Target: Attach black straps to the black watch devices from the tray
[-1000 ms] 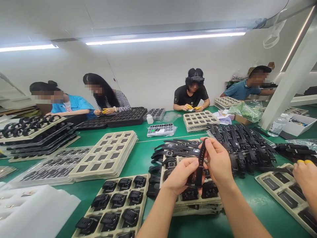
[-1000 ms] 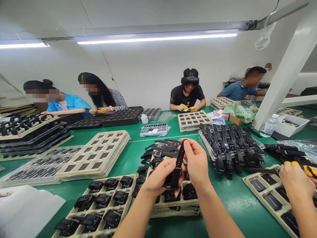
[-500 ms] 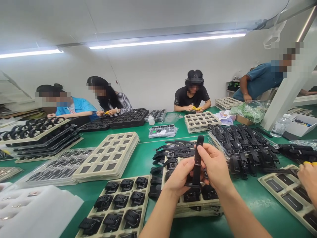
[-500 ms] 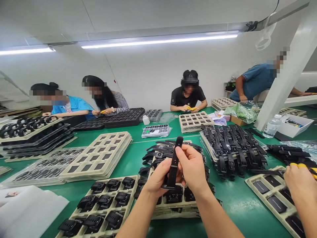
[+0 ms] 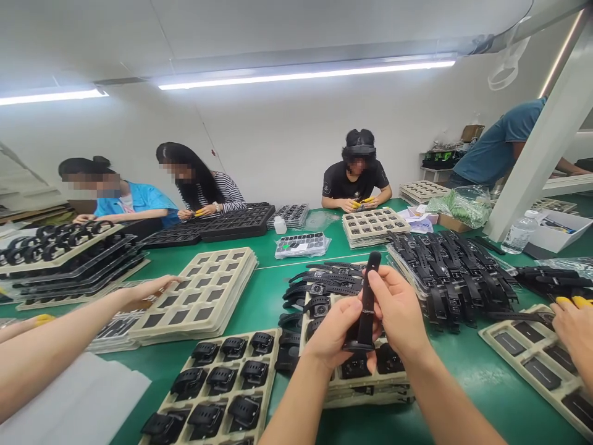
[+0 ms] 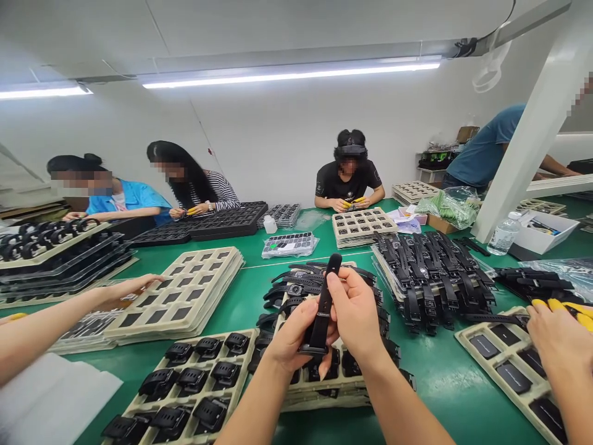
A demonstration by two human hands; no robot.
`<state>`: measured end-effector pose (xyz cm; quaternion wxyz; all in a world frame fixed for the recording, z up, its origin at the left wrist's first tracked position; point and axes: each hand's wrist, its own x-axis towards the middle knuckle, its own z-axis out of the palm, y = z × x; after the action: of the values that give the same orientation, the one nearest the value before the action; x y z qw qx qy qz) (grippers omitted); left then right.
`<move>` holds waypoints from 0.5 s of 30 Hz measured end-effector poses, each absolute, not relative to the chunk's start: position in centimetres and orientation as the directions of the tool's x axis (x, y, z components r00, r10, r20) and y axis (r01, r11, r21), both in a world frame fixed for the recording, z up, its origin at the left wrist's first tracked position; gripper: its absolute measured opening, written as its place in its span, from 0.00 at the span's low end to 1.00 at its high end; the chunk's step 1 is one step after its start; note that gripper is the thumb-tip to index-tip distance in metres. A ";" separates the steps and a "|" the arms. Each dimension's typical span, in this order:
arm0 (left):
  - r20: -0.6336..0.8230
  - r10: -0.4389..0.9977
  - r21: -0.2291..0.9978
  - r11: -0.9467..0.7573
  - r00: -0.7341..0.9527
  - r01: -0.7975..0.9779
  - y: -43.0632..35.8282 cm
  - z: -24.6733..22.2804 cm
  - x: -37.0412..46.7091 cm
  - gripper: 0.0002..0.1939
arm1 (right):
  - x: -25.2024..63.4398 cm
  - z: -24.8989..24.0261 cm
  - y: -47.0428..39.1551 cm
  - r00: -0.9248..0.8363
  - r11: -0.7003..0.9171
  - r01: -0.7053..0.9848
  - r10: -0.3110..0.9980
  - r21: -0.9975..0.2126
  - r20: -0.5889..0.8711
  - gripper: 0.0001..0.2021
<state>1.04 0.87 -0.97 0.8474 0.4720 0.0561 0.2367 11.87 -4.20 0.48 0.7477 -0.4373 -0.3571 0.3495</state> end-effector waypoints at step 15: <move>0.171 0.611 0.964 0.058 0.773 -0.259 0.7 -0.8 0.9 0.25 | 12.5 0.6 -4.5 0.529 0.424 -0.012 0.772 -0.906 0.354 0.19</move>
<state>0.94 0.68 -0.81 0.7131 0.6147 0.1430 0.3051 12.46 -4.47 0.58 0.7393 -0.4668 -0.4066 0.2651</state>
